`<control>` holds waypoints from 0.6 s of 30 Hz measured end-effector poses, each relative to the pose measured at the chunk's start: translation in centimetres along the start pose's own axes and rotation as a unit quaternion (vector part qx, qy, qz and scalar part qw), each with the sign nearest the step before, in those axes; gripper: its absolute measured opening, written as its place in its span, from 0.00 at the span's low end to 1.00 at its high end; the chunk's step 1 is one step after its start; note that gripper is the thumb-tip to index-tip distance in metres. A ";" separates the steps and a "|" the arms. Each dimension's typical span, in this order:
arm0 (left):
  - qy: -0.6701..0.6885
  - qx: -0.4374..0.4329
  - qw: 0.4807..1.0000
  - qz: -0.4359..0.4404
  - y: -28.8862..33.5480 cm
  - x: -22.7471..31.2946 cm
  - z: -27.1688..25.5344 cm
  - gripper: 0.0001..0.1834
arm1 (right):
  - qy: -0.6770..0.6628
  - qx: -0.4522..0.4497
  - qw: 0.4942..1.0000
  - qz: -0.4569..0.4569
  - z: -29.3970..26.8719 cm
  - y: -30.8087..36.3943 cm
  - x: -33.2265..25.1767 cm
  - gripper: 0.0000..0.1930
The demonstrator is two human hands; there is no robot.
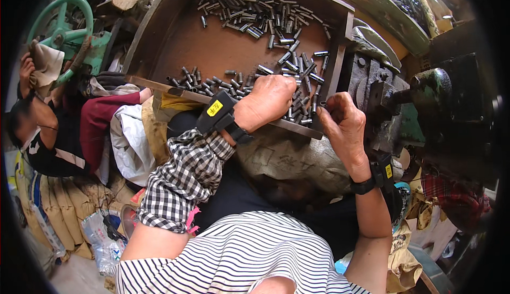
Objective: Manually assembling small metal components and placing them into a press fixture for processing.
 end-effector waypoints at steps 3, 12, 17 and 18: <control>0.070 0.042 0.996 0.038 0.2 -0.4 0.0 0.08 | -0.100 -0.020 0.992 0.073 0.2 0.0 0.0 0.12; 0.633 -0.167 0.741 -0.146 0.5 1.4 -1.6 0.07 | -0.467 0.008 0.848 0.252 0.1 -0.3 1.0 0.08; 0.720 -0.165 0.647 -0.188 0.9 1.6 -1.6 0.08 | -0.442 0.015 0.863 0.247 0.0 -0.2 1.5 0.07; 0.721 -0.166 0.647 -0.188 0.9 1.6 -1.6 0.08 | -0.445 0.017 0.860 0.247 0.0 -0.3 1.5 0.07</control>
Point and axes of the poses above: each hand's wrist, its own y-axis away from the middle knuckle, its own z-axis out of the palm, x = y × z, the point moved 2 cm from there along -y, towards the middle knuckle, and after that the axes turned 5 degrees about -z, right-handed, at the moved point
